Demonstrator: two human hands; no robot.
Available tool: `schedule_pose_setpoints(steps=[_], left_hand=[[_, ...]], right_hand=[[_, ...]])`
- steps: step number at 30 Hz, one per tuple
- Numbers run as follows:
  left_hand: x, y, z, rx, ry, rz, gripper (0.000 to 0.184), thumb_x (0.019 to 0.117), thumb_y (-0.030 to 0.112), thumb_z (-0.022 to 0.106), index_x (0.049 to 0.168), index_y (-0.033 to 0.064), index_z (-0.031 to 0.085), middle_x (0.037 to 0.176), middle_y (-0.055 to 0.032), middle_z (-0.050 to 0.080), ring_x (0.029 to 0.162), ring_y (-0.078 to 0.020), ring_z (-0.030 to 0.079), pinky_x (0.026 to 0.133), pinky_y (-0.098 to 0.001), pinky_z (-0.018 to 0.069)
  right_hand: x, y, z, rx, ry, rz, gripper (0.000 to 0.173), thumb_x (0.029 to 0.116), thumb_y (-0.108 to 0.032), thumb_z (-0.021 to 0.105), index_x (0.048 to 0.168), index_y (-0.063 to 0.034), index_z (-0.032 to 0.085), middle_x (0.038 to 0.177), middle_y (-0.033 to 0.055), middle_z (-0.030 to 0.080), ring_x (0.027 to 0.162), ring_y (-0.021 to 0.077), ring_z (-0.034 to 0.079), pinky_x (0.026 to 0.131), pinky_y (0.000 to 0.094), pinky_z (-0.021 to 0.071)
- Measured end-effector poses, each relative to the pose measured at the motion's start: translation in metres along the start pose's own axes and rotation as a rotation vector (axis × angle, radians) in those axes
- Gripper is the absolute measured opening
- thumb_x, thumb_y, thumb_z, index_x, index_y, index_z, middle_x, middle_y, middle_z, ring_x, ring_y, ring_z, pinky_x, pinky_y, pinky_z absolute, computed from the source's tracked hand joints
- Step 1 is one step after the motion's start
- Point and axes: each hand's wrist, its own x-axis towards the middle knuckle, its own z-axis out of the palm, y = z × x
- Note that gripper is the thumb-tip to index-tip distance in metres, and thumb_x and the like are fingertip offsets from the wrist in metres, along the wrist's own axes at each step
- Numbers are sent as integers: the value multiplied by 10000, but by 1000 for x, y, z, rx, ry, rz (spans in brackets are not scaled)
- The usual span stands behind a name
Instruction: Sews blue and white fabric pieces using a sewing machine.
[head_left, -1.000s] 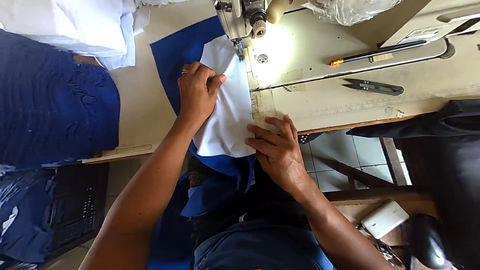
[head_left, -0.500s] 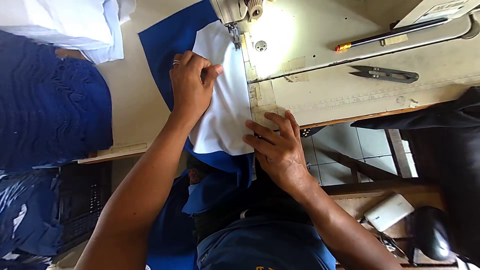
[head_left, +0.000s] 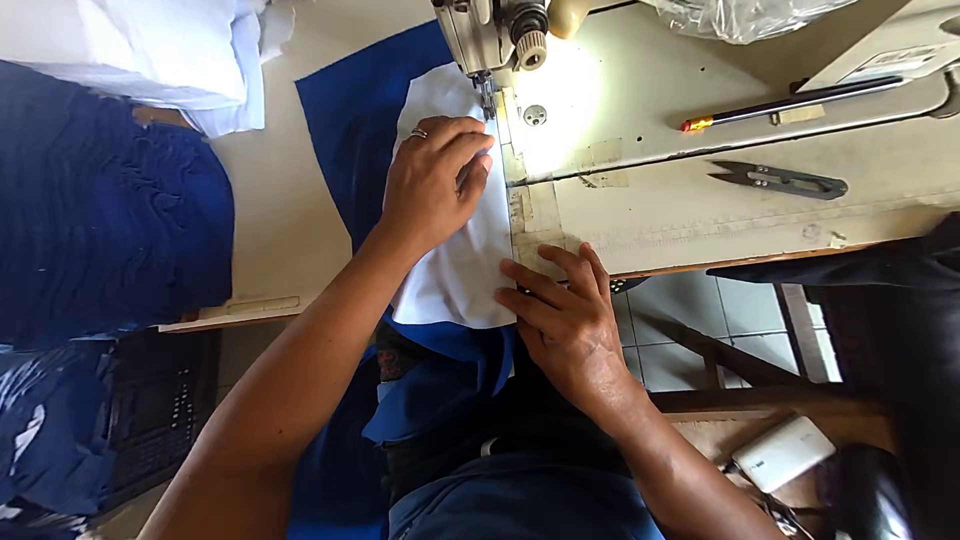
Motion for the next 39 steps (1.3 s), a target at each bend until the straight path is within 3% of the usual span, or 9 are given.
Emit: schedule_pose_setpoints(steps=[13, 32, 39], left_hand=[[-4, -4, 3, -59, 66, 0, 299, 1047, 204, 533, 1178, 37, 744, 1325, -125, 692, 1302, -247, 611, 1115, -379, 458], [23, -31, 5, -93, 70, 40, 295, 1043, 213, 564, 1174, 39, 764, 1297, -115, 710, 1301, -242, 618, 1135, -374, 450], [37, -41, 7, -74, 82, 45, 288, 1043, 206, 564, 1147, 28, 766, 1229, -123, 735, 1271, -244, 634, 1112, -357, 456]], right_hand=[[1, -1, -4, -4, -43, 28, 220, 972, -127, 631, 1033, -223, 820, 1267, -26, 732, 1358, 309, 553, 1195, 643, 270], [33, 10, -5, -54, -51, 13, 213, 968, -132, 624, 1013, -210, 817, 1244, -16, 739, 1236, 306, 615, 1143, 621, 307], [49, 18, -3, -66, -56, -7, 229, 964, -123, 616, 1033, -198, 821, 1232, -3, 744, 1167, 299, 643, 1128, 616, 314]])
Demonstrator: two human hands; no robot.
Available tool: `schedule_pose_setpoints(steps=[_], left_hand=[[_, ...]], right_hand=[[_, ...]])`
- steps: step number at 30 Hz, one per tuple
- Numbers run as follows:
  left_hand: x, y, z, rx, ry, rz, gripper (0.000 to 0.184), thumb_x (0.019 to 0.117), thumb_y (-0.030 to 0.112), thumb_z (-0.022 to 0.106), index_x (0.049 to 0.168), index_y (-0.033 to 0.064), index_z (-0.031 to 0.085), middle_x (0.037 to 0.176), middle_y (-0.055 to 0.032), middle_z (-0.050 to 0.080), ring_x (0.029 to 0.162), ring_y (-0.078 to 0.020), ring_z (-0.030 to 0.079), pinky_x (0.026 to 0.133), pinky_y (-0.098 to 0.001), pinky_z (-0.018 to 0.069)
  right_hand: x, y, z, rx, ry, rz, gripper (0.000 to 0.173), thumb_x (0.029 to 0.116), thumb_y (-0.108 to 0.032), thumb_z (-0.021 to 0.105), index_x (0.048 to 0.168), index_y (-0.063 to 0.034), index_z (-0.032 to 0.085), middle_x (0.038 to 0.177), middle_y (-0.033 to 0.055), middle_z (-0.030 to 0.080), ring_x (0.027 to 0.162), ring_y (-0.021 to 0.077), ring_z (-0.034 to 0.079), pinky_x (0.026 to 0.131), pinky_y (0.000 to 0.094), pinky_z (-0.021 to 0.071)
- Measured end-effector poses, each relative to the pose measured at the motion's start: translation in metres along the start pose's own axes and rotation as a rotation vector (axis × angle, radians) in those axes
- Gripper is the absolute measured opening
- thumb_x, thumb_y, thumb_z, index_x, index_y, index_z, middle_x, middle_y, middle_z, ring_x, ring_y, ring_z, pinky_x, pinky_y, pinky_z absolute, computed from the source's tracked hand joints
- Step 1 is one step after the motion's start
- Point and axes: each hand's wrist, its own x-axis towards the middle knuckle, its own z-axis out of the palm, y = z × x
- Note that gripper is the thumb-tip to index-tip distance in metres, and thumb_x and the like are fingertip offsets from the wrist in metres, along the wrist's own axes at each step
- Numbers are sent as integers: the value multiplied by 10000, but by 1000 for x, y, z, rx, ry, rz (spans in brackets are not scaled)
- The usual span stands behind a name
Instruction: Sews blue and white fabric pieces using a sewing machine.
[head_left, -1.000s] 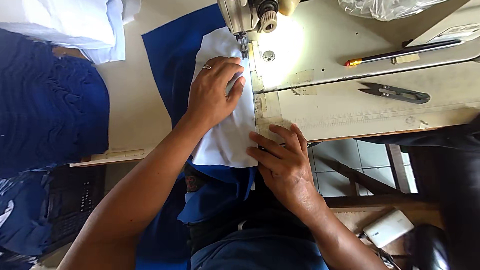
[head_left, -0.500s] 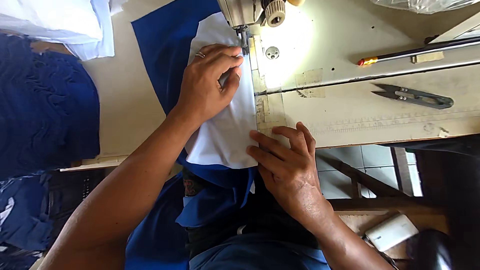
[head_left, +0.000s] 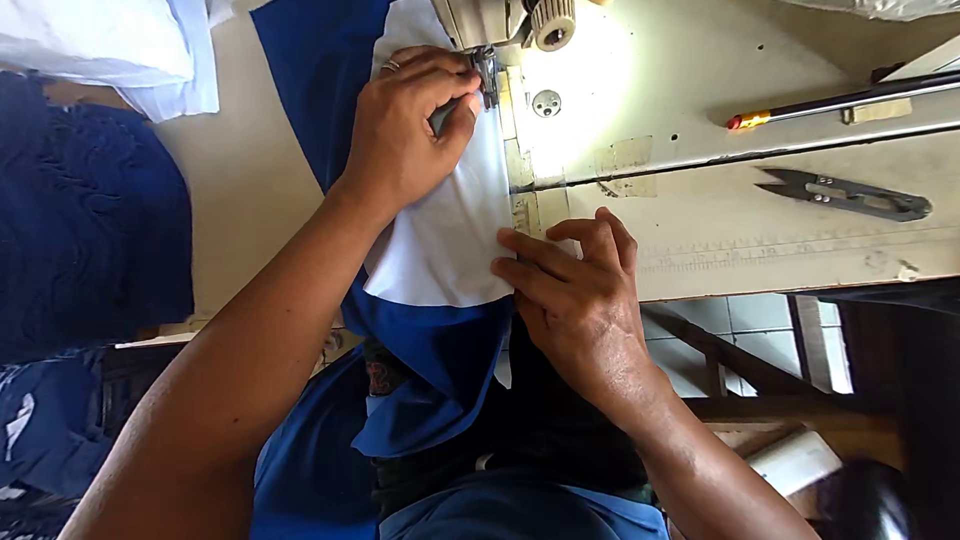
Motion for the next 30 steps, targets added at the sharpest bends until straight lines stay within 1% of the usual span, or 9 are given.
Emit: schedule_pose_setpoints(steps=[3, 6, 8, 11, 13, 15, 17, 19, 30], left_hand=[[6, -4, 1, 30, 5, 12, 283, 1044, 201, 557, 1116, 30, 770, 1180, -124, 753, 1244, -245, 652, 1113, -358, 448], [12, -8, 2, 60, 9, 7, 284, 1045, 215, 556, 1065, 39, 778, 1117, -128, 765, 1206, -244, 664, 1056, -347, 464], [14, -10, 1, 67, -10, 0, 302, 1048, 244, 556, 1070, 44, 782, 1118, -139, 764, 1227, -258, 657, 1061, -352, 467], [10, 5, -19, 96, -137, -87, 407, 1055, 354, 544, 1222, 34, 732, 1306, -175, 688, 1347, -311, 568, 1147, -419, 414], [-7, 27, -34, 129, -169, -213, 468, 1040, 394, 557, 1282, 11, 677, 1415, -198, 602, 1367, -365, 513, 1133, -490, 402], [-30, 40, -30, 107, -140, -280, 462, 1019, 425, 586, 1204, 14, 683, 1362, -205, 611, 1303, -349, 553, 1078, -499, 447], [-45, 39, -20, 69, -79, -282, 377, 1035, 395, 586, 1094, 37, 688, 1303, -183, 623, 1264, -306, 564, 1048, -476, 439], [-48, 36, -16, 53, -52, -273, 346, 1053, 360, 572, 1044, 37, 694, 1281, -167, 633, 1243, -290, 569, 1035, -476, 428], [-48, 36, -12, 72, -25, -250, 307, 1069, 293, 551, 1010, 15, 668, 1272, -167, 636, 1219, -285, 582, 1021, -468, 430]], right_hand=[[7, 2, 1, -3, -3, -2, 226, 961, -120, 621, 1040, -188, 821, 1232, 11, 743, 1168, 319, 640, 1122, 627, 318], [13, 6, 2, -2, 8, -13, 232, 958, -117, 614, 1037, -182, 822, 1227, 18, 745, 1171, 332, 634, 1117, 629, 318], [15, 7, 3, 3, 14, -10, 233, 961, -114, 612, 1031, -182, 824, 1227, 14, 745, 1165, 324, 632, 1118, 614, 322], [16, 9, 4, 9, 21, -10, 233, 952, -105, 621, 1030, -186, 826, 1231, 7, 744, 1153, 317, 636, 1107, 610, 331], [15, 10, 5, 16, 23, -6, 240, 957, -115, 614, 1038, -194, 825, 1239, 0, 741, 1157, 311, 634, 1109, 608, 330], [14, 11, 5, 22, 19, -6, 244, 956, -121, 608, 1042, -199, 823, 1243, 3, 739, 1162, 310, 630, 1113, 607, 323], [14, 10, 5, 24, 15, -10, 242, 951, -117, 614, 1042, -195, 824, 1248, 8, 736, 1174, 322, 622, 1116, 610, 319], [14, 10, 5, 22, 20, -11, 238, 947, -116, 618, 1039, -190, 825, 1244, 10, 738, 1170, 327, 622, 1113, 612, 319], [11, 10, 9, -12, 59, -31, 239, 951, -122, 617, 1053, -193, 821, 1229, 16, 745, 1166, 325, 634, 1108, 607, 334]])
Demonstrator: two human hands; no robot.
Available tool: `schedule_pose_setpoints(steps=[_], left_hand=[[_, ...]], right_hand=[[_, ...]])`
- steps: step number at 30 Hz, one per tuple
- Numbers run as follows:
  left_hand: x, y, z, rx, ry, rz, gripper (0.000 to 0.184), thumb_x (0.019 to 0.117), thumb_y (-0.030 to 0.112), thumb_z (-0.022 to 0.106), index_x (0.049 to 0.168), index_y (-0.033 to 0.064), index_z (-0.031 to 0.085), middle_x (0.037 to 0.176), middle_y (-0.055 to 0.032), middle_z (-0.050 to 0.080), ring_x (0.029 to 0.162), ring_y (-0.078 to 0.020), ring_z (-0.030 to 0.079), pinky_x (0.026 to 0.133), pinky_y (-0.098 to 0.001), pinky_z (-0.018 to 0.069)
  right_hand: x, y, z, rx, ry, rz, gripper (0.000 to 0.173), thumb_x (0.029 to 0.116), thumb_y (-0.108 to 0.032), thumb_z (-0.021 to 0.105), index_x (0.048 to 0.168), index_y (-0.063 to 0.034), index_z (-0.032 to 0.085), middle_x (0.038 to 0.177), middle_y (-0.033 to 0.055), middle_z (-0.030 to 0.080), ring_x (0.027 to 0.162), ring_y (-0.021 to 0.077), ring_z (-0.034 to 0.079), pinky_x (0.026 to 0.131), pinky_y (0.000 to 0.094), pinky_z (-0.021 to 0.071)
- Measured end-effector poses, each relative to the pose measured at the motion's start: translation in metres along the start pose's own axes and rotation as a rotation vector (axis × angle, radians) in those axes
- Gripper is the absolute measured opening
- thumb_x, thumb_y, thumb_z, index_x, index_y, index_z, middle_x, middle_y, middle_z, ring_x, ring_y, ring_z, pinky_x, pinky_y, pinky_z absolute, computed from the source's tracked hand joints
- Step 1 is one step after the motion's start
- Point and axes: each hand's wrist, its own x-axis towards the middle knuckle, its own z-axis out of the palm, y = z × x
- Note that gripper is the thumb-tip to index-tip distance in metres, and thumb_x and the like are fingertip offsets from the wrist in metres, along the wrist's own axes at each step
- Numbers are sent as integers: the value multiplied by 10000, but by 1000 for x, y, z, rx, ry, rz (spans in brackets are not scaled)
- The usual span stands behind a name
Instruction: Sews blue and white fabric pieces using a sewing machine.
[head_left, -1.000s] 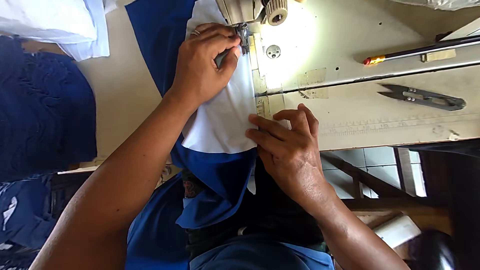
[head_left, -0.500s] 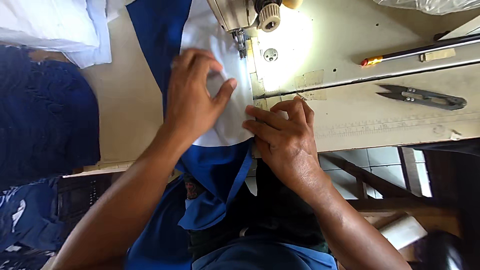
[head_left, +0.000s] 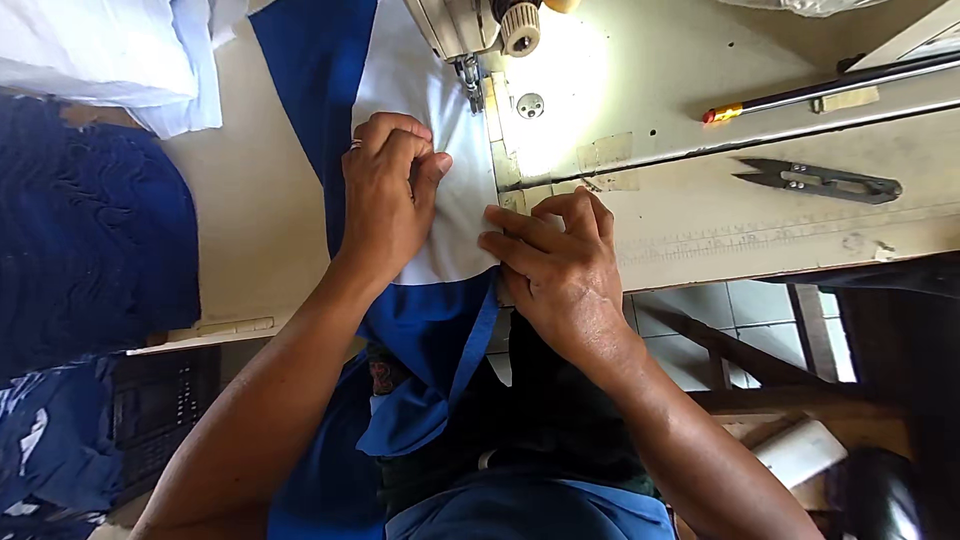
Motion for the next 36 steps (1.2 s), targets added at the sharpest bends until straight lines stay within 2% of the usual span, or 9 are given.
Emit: schedule_pose_setpoints(steps=[8, 10, 12, 14, 17, 21, 33, 36], left_hand=[[1, -2, 0, 10, -1, 53, 283, 1066, 283, 553, 1013, 26, 661, 1321, -167, 634, 1269, -307, 567, 1034, -480, 428], [3, 1, -4, 30, -37, 145, 244, 1074, 228, 524, 1146, 35, 654, 1387, -176, 611, 1328, -352, 528, 1065, -508, 413], [5, 3, -6, 50, -80, 242, 290, 1078, 137, 478, 1275, 57, 675, 1360, -146, 653, 1302, -334, 581, 1071, -478, 457], [5, 1, -4, 20, -72, 291, 292, 1073, 146, 501, 1238, 76, 732, 1324, -102, 692, 1288, -277, 610, 1098, -415, 462], [3, -2, -1, -29, -42, 303, 314, 1061, 268, 556, 1201, 66, 751, 1319, -107, 696, 1298, -265, 607, 1104, -409, 465], [5, -6, 2, -61, -5, 307, 268, 1046, 215, 581, 1176, 73, 768, 1301, -102, 709, 1291, -256, 619, 1120, -397, 459], [30, -18, 6, -76, 10, 317, 266, 1039, 199, 580, 1163, 67, 775, 1283, -103, 718, 1281, -250, 627, 1127, -385, 450], [36, -22, 8, -80, 15, 324, 268, 1042, 207, 579, 1162, 71, 776, 1284, -101, 718, 1282, -245, 627, 1130, -383, 448]], right_hand=[[0, -1, 0, 4, 2, 6, 243, 952, -110, 611, 1056, -180, 820, 1231, 18, 744, 1169, 325, 634, 1109, 606, 340], [1, -1, -1, 8, -4, 5, 244, 953, -105, 610, 1061, -171, 819, 1229, 23, 745, 1167, 331, 637, 1109, 612, 340], [2, -2, -2, 9, -11, 8, 244, 954, -105, 612, 1062, -171, 820, 1226, 22, 747, 1159, 332, 636, 1104, 605, 343], [3, -2, -2, -3, -23, 5, 244, 959, -114, 610, 1069, -178, 819, 1235, 16, 744, 1152, 328, 637, 1094, 601, 351], [4, -2, -4, -9, -47, 2, 239, 959, -119, 614, 1066, -183, 818, 1232, 16, 744, 1150, 330, 638, 1091, 601, 352], [7, -2, -6, -33, -71, -4, 239, 964, -118, 614, 1075, -181, 816, 1238, 14, 741, 1140, 333, 637, 1086, 609, 356], [32, 9, -4, -67, -104, -27, 252, 977, -108, 584, 1066, -156, 814, 1254, 29, 734, 1154, 340, 622, 1073, 596, 342], [36, 13, 0, -76, -91, -22, 265, 992, -121, 575, 1082, -188, 815, 1257, -7, 738, 1133, 307, 638, 1062, 561, 364]])
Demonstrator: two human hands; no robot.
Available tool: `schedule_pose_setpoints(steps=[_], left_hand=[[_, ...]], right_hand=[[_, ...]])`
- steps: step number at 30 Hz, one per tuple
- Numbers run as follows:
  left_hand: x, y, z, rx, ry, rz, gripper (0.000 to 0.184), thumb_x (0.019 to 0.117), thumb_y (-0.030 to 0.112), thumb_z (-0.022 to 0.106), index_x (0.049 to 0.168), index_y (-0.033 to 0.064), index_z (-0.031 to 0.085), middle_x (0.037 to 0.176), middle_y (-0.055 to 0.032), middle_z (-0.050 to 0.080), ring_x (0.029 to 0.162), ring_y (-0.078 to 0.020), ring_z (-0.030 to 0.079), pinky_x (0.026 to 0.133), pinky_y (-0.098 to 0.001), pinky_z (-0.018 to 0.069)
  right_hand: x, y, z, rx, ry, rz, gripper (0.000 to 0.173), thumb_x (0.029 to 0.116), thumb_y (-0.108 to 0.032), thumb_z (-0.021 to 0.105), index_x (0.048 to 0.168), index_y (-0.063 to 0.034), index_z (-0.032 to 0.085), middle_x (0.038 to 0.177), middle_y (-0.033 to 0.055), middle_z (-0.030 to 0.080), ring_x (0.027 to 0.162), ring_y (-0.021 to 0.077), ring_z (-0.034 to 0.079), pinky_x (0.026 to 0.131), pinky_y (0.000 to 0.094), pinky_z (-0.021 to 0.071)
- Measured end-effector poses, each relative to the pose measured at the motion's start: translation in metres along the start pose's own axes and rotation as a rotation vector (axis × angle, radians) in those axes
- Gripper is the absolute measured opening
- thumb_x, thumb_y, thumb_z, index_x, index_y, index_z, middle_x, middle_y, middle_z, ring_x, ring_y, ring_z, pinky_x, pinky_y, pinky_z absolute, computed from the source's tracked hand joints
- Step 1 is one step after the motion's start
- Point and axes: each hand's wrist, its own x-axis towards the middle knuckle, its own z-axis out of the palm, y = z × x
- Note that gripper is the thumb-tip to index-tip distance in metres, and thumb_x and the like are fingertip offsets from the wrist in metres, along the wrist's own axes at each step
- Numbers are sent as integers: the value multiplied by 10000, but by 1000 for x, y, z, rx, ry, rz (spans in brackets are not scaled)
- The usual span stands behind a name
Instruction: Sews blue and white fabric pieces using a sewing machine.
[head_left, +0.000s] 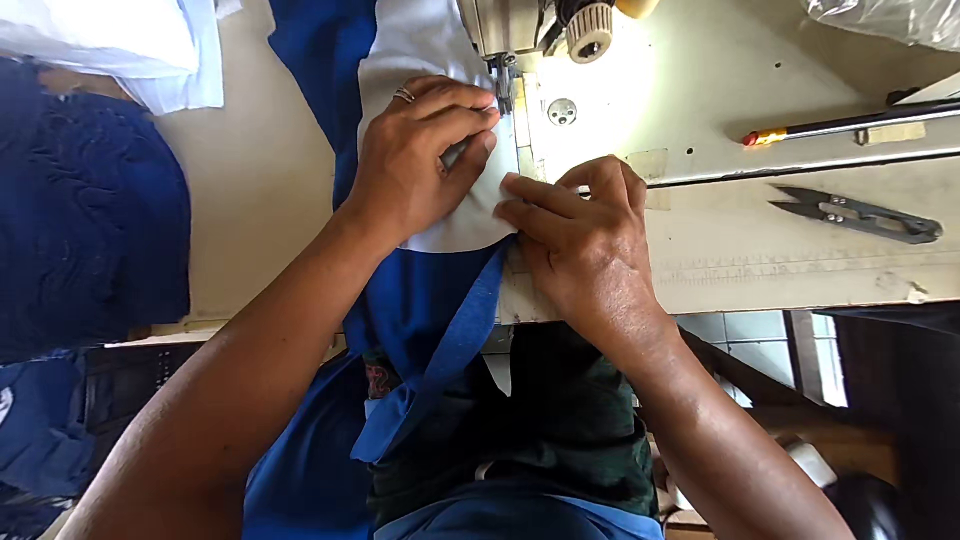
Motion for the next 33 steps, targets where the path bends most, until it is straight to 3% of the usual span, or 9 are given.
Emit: schedule_pose_setpoints(steps=[19, 33], left_hand=[[20, -18, 6, 31, 34, -2, 257, 1042, 221, 588, 1089, 64, 787, 1183, -100, 751, 1222, -246, 655, 1080, -384, 470], [20, -17, 6, 35, 29, -35, 273, 1048, 247, 584, 1122, 75, 783, 1213, -111, 737, 1244, -253, 639, 1090, -372, 469]], right_hand=[[19, 10, 14, -21, 82, 39, 272, 1006, -140, 569, 1085, -225, 816, 1242, -51, 744, 1054, 269, 640, 988, 517, 384], [20, 12, 16, -20, 102, 39, 282, 1003, -138, 565, 1073, -238, 818, 1246, -66, 742, 1033, 249, 635, 956, 481, 385]])
